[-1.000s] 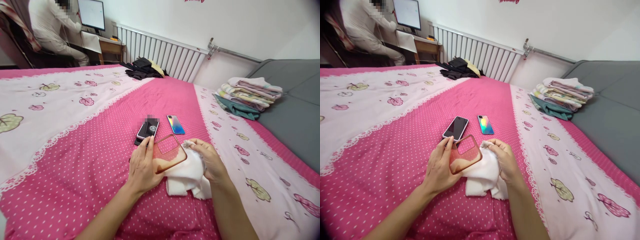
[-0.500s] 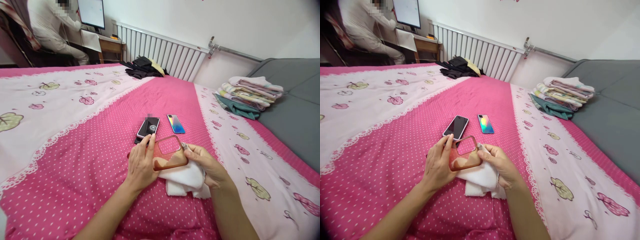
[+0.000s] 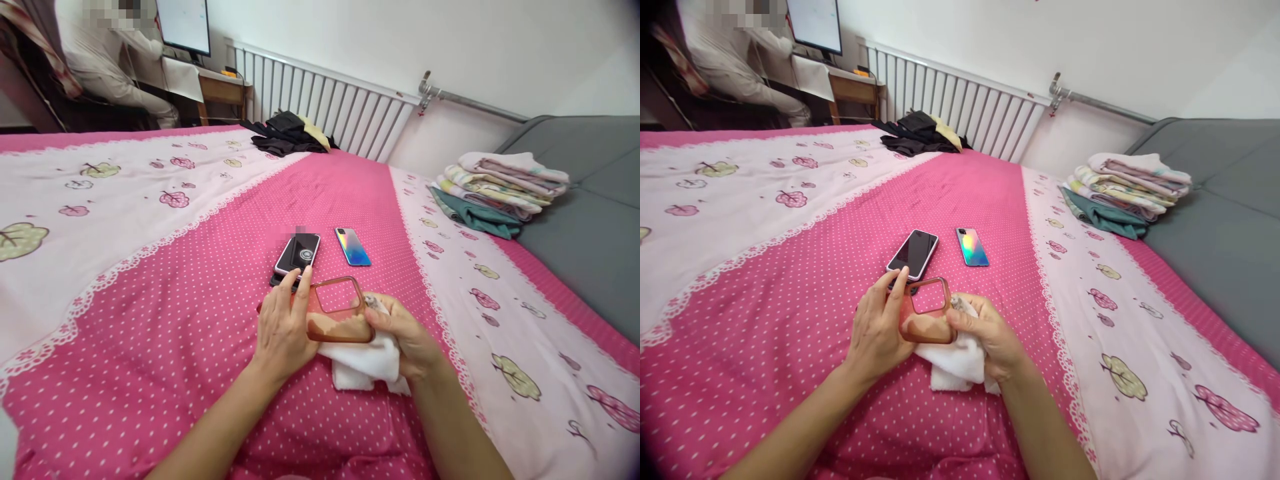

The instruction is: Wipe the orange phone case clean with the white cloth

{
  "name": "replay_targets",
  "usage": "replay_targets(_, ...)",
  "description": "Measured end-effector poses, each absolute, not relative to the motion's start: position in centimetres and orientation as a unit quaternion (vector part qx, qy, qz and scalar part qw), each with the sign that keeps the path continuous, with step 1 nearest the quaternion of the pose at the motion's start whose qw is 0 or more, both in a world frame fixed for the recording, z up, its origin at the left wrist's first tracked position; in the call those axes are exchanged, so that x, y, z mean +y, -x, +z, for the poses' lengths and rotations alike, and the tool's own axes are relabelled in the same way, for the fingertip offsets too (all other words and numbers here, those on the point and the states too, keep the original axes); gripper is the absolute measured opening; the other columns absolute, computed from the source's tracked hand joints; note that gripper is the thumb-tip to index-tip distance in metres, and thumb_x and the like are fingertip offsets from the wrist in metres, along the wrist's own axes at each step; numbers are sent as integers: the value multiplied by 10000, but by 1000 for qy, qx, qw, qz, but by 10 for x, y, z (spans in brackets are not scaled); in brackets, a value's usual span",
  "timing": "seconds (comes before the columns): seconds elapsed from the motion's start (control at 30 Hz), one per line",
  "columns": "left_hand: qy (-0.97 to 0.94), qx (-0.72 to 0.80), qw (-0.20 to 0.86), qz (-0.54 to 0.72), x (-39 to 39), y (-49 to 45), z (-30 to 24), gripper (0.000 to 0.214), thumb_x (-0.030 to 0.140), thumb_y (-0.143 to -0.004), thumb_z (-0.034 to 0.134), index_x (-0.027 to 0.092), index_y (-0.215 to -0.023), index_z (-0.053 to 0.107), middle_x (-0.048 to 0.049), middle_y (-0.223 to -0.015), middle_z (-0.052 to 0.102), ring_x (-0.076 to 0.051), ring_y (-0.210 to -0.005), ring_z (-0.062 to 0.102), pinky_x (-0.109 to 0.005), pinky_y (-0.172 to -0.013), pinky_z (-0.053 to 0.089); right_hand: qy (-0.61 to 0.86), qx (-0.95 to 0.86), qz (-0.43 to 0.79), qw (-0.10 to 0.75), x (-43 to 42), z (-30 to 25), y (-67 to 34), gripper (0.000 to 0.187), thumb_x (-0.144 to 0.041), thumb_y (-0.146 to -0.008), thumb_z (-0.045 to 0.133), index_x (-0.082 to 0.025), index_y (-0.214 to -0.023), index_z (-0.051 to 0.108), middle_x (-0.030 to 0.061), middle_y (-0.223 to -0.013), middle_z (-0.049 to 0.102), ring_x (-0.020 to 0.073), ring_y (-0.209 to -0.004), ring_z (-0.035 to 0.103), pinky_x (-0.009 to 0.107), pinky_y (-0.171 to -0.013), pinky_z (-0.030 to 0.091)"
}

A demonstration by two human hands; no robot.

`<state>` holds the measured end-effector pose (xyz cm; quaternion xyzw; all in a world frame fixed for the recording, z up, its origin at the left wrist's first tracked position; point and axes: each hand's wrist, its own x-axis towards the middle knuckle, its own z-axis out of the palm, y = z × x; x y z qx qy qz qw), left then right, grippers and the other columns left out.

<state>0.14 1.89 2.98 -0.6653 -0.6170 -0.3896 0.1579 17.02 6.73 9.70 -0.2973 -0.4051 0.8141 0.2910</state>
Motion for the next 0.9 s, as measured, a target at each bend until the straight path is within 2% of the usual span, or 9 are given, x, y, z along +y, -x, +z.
replay_targets(0.1, 662, -623, 139, -393, 19, -2, 31, 846, 138, -643, 560, 102, -1428, 246, -204, -1321, 435, -325, -1146, 486, -446, -918, 435, 305, -422, 802, 293, 67, 94, -170, 353, -377, -582, 816, -145, -565, 551, -56, -435, 478, 32, -339, 379, 140, -339, 311)
replay_targets(0.23, 659, -622, 137, -400, 19, -3, 32, 862, 137, -638, 562, 100, -1433, 233, -206, -1316, 433, -327, -1151, 481, -452, -926, 434, 321, -451, 784, 280, 67, 91, -171, 388, -450, -598, 793, -137, -536, 572, -34, -432, 499, 44, -354, 390, 157, -353, 292)
replay_targets(0.4, 657, -624, 132, -402, 18, -3, 30, 870, 143, -639, 573, 115, -1435, 222, -203, -1324, 423, -328, -1155, 476, -458, -921, 434, 322, -448, 786, 280, 69, 92, -170, 378, -451, -594, 795, -140, -527, 591, -35, -417, 512, 42, -342, 376, 159, -351, 276)
replay_targets(0.5, 655, -619, 126, -414, 19, -1, 29, 873, 197, -659, 599, 124, -1438, 212, -202, -1324, 417, -324, -1154, 473, -456, -927, 429, 324, -418, 795, 298, 68, 95, -167, 364, -446, -602, 790, -143, -526, 603, -29, -425, 538, 55, -359, 425, 167, -380, 330)
replay_targets(0.63, 644, -622, 140, -422, 21, 1, 29, 896, 260, -657, 645, 128, -1436, 224, -195, -1321, 418, -325, -1157, 465, -450, -945, 415, 351, -368, 796, 329, 69, 96, -165, 289, -425, -619, 772, -159, -649, 661, -9, -536, 637, 110, -457, 551, 223, -500, 445)
replay_targets(0.77, 638, -632, 137, -417, 21, 1, 29, 925, 282, -637, 667, 130, -1436, 228, -189, -1325, 415, -326, -1152, 469, -453, -957, 409, 380, -351, 779, 355, 73, 92, -164, 204, -322, -635, 756, -173, -728, 652, -15, -625, 674, 129, -536, 598, 238, -573, 466)
replay_targets(0.9, 635, -633, 134, -422, 20, 0, 30, 928, 267, -635, 658, 151, -1442, 215, -183, -1329, 414, -327, -1163, 463, -459, -957, 412, 377, -368, 758, 384, 75, 89, -164, 236, -260, -624, 763, -196, -792, 610, -41, -654, 656, 123, -578, 605, 220, -569, 463)
